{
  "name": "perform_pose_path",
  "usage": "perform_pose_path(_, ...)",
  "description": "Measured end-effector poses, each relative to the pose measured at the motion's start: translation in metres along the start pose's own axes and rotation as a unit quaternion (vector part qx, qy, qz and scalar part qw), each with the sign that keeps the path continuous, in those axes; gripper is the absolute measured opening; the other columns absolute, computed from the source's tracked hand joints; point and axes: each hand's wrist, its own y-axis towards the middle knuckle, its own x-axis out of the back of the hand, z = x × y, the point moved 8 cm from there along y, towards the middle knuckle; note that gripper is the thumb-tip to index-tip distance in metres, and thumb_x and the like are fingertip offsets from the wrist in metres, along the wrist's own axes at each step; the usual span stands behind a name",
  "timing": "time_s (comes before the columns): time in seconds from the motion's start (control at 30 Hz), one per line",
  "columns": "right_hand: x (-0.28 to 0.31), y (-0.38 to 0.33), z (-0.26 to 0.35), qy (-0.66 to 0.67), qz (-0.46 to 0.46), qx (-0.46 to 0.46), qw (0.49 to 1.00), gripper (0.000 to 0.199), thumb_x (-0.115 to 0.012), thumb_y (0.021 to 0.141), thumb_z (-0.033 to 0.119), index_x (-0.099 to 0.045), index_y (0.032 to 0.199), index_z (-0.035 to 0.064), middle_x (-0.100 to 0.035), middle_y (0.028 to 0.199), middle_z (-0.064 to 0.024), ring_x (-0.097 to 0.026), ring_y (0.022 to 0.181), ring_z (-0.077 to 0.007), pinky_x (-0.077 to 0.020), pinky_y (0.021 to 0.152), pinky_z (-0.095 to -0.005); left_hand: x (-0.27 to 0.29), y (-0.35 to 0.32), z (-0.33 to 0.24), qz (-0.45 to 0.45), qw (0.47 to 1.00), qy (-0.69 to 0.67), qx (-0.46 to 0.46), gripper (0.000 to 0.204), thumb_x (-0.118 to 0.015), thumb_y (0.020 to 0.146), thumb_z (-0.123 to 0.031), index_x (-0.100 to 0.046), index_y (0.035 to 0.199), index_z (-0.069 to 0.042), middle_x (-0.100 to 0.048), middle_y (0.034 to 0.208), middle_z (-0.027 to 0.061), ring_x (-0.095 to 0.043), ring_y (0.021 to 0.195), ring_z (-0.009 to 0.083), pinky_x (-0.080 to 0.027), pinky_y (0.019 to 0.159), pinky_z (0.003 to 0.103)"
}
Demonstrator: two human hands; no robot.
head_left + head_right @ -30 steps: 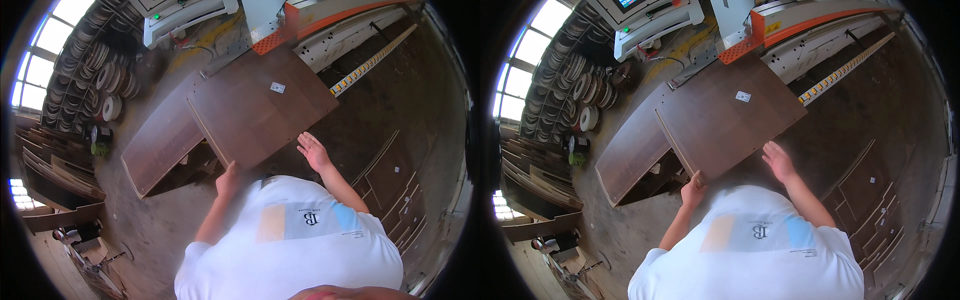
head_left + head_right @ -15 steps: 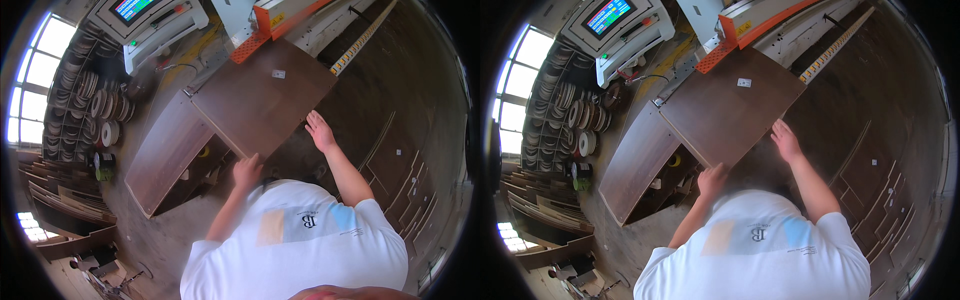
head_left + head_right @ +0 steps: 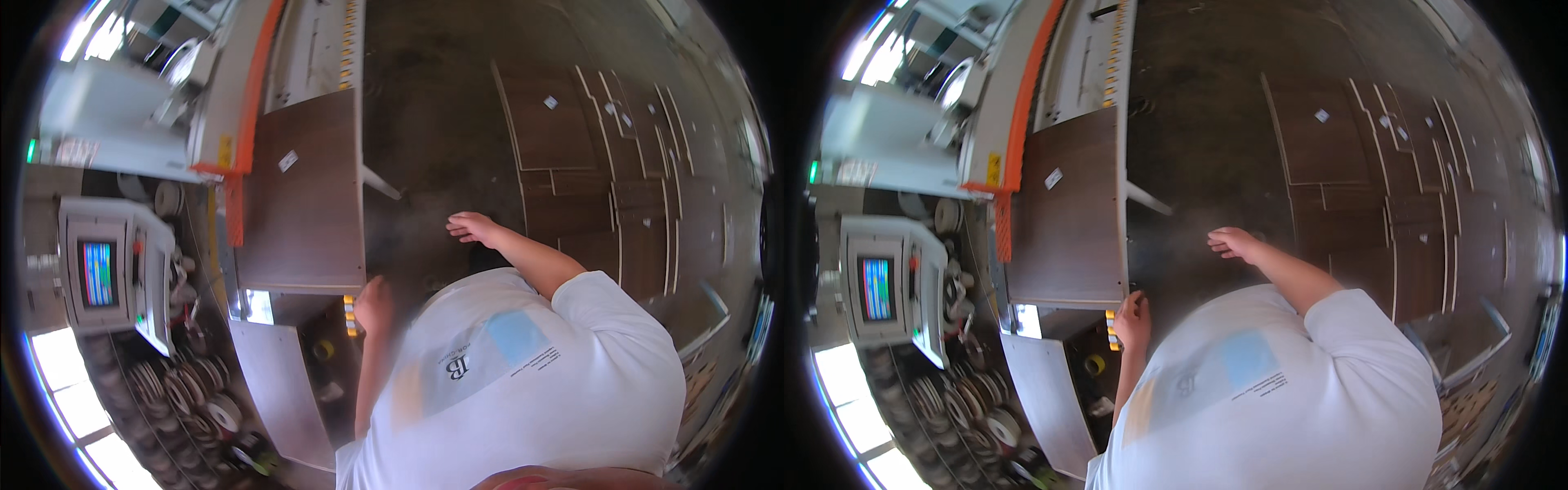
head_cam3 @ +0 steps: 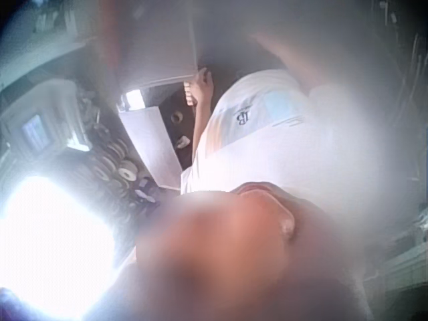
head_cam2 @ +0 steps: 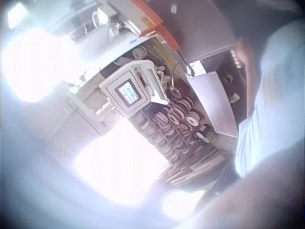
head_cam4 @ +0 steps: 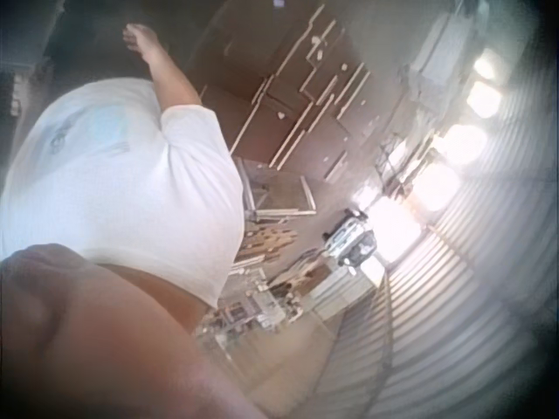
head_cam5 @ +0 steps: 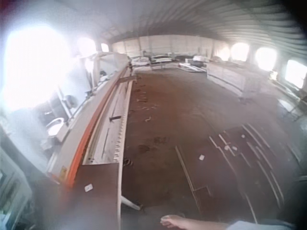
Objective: The person moves various wood furniture panels from a stack, places them into a machinery feeder for edge banding or processing, and clears processed panels.
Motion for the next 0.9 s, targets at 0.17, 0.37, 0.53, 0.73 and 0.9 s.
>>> perform_pose_path(0.17, 0.115, -0.016, -0.058, 0.086, -0.125, -0.026, 0.988, 0.054, -0.064, 0.099, 0.048, -0.057, 0.139, 0.011, -0.065, 0.136, -0.0083, -0.063, 0.118, -0.0198, -0.0519, 0.094, -0.0402, -0.073, 0.002, -0.038, 0.192, 0.978, 0.033, -0.069, 0.03, -0.063, 0.097, -0.032, -0.071, 0.121, -0.016, -0.074, 0.115, 0.0096, -0.071, 0.102, 0.032, -0.057, 0.087, 0.044)
perform_pose_path(0.37, 0.227, -0.013, -0.094, 0.184, -0.24, -0.009, 0.953, 0.051, -0.063, 0.1, 0.043, -0.058, 0.14, 0.0124, -0.066, 0.132, -0.0074, -0.063, 0.118, -0.0198, -0.0506, 0.096, -0.0393, -0.138, 0.016, -0.098, 0.39, 0.913, -0.023, -0.117, 0.044, -0.066, 0.096, -0.035, -0.064, 0.134, -0.014, -0.074, 0.115, 0.0134, -0.072, 0.103, 0.0305, -0.056, 0.088, 0.042)
perform_pose_path(0.53, 0.308, 0.02, -0.098, 0.265, -0.302, 0.004, 0.916, 0.058, -0.064, 0.1, 0.043, -0.053, 0.146, 0.0114, -0.059, 0.145, -0.0102, -0.054, 0.136, -0.0257, -0.0448, 0.108, -0.0425, -0.136, 0.038, -0.132, 0.415, 0.909, 0.005, -0.045, 0.042, -0.065, 0.098, -0.034, -0.064, 0.135, -0.013, -0.074, 0.115, 0.0162, -0.071, 0.106, 0.0327, -0.056, 0.09, 0.043)
perform_pose_path(0.73, 0.375, 0.072, -0.086, 0.432, -0.389, -0.009, 0.813, 0.068, -0.067, 0.098, 0.046, -0.045, 0.152, 0.011, -0.045, 0.158, -0.0108, -0.044, 0.145, -0.0294, -0.0388, 0.116, -0.0457, -0.149, 0.039, -0.106, 0.377, 0.926, 0.031, 0.011, 0.037, -0.063, 0.099, -0.03, -0.066, 0.129, -0.01, -0.072, 0.117, 0.0188, -0.07, 0.107, 0.0388, -0.056, 0.093, 0.048)
perform_pose_path(0.9, 0.407, 0.122, -0.093, 0.604, -0.385, -0.004, 0.697, 0.064, -0.073, 0.094, 0.048, -0.052, 0.143, 0.0123, -0.057, 0.143, -0.0075, -0.056, 0.13, -0.0233, -0.0405, 0.113, -0.0424, -0.151, 0.019, -0.093, 0.378, 0.923, 0.039, 0.067, 0.039, -0.062, 0.1, -0.031, -0.065, 0.131, -0.009, -0.072, 0.118, 0.0191, -0.068, 0.112, 0.0388, -0.054, 0.096, 0.047)
